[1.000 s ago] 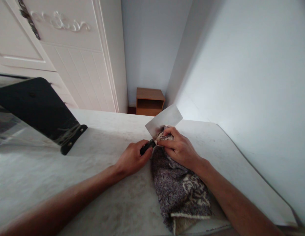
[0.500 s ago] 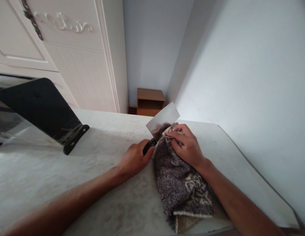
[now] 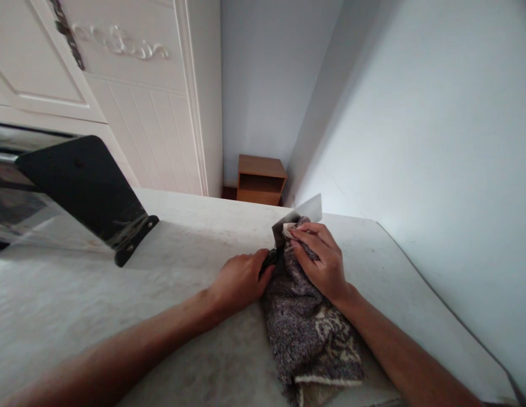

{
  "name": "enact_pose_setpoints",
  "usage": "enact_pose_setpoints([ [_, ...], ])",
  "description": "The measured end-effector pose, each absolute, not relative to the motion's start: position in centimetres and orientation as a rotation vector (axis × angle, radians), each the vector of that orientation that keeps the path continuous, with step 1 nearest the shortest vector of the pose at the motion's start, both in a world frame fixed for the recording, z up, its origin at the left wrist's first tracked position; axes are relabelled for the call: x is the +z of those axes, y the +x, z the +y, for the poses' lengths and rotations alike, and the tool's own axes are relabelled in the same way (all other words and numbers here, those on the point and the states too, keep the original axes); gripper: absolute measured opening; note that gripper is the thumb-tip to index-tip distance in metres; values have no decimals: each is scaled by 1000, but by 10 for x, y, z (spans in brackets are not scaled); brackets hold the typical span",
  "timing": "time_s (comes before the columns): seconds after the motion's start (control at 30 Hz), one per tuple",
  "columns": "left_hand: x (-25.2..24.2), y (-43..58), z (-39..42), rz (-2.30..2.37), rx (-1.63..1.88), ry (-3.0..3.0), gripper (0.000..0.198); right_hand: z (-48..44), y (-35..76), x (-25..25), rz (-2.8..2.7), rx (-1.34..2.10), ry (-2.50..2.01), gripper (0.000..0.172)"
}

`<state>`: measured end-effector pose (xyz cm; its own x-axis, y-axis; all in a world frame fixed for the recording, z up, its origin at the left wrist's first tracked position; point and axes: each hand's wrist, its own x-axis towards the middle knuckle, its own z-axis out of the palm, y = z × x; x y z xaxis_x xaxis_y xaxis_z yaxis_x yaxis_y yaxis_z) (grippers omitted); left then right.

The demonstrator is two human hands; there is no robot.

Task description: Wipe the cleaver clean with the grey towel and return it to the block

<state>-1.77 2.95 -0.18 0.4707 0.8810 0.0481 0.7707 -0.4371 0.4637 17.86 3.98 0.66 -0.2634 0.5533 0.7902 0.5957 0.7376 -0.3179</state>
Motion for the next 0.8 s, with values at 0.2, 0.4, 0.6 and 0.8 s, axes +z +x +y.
enact_pose_setpoints([
  [0.2, 3, -13, 25, 1370, 274, 2464, 31, 35, 176, 6, -1984, -60, -810, 36],
  [0.4, 1, -14, 29, 1354, 265, 2483, 35, 41, 183, 4, -1943, -132, -903, 36],
  [0.6, -3, -18, 29, 1328, 326, 2461, 37, 56, 202, 4, -1807, -218, -1013, 25],
  [0.8, -1, -21, 30, 1292, 400, 2409, 33, 72, 227, 3, -1705, -298, -1123, 23],
])
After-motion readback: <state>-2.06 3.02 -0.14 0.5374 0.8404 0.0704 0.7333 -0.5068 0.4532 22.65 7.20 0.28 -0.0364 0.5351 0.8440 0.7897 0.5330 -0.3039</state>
